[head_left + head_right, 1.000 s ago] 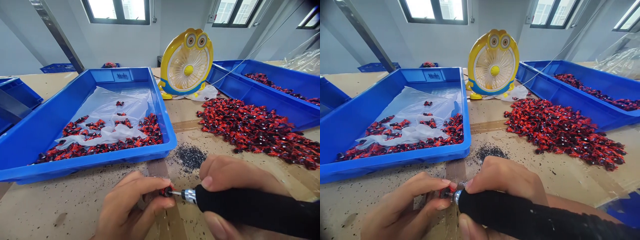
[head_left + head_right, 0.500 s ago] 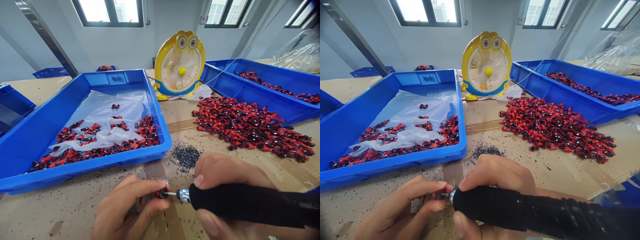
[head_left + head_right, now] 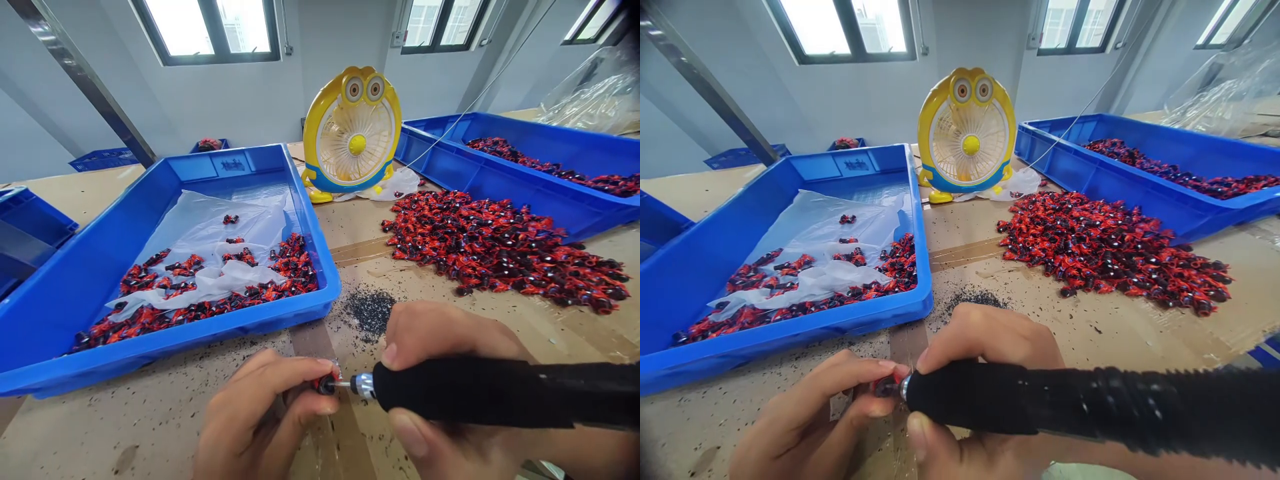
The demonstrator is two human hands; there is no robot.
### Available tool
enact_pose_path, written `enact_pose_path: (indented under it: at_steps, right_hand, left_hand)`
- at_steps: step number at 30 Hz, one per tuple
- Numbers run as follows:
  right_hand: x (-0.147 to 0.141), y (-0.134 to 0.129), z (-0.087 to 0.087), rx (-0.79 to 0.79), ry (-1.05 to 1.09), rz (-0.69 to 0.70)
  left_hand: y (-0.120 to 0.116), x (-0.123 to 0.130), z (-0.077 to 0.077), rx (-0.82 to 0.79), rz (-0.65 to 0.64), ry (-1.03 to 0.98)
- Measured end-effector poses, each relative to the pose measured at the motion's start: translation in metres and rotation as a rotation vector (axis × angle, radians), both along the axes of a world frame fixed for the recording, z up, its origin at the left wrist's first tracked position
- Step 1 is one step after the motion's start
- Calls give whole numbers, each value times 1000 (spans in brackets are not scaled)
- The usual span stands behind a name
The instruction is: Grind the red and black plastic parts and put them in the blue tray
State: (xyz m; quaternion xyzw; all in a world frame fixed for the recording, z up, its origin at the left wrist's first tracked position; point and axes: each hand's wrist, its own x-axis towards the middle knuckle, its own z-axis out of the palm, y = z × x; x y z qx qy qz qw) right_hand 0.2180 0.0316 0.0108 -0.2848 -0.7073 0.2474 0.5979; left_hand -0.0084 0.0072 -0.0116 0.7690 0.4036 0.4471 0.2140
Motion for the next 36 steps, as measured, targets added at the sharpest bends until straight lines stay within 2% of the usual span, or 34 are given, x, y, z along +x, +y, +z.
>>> enact_pose_path:
  at_steps: [4,9,17,23,29,36]
  right_hand:
    - [1,-2,2,-2,50,-39]
    - [3,-4,4,30,45,-64]
    - [-3,-5,5,60,58,-142]
    - [2,-6,1,82,-23,34]
    - [-1,-6,-6,150,49,0]
    - [1,-8,-5,118,-24,-11]
  left_hand:
    - [5,0,1,48,-24,21]
    - [11,6,7,139,10,15]
    - [9,3,4,119,-52,19]
    - [8,1,4,134,-72,25]
    - [11,4,8,239,-73,53]
    - [9,5,11,223,-63,52]
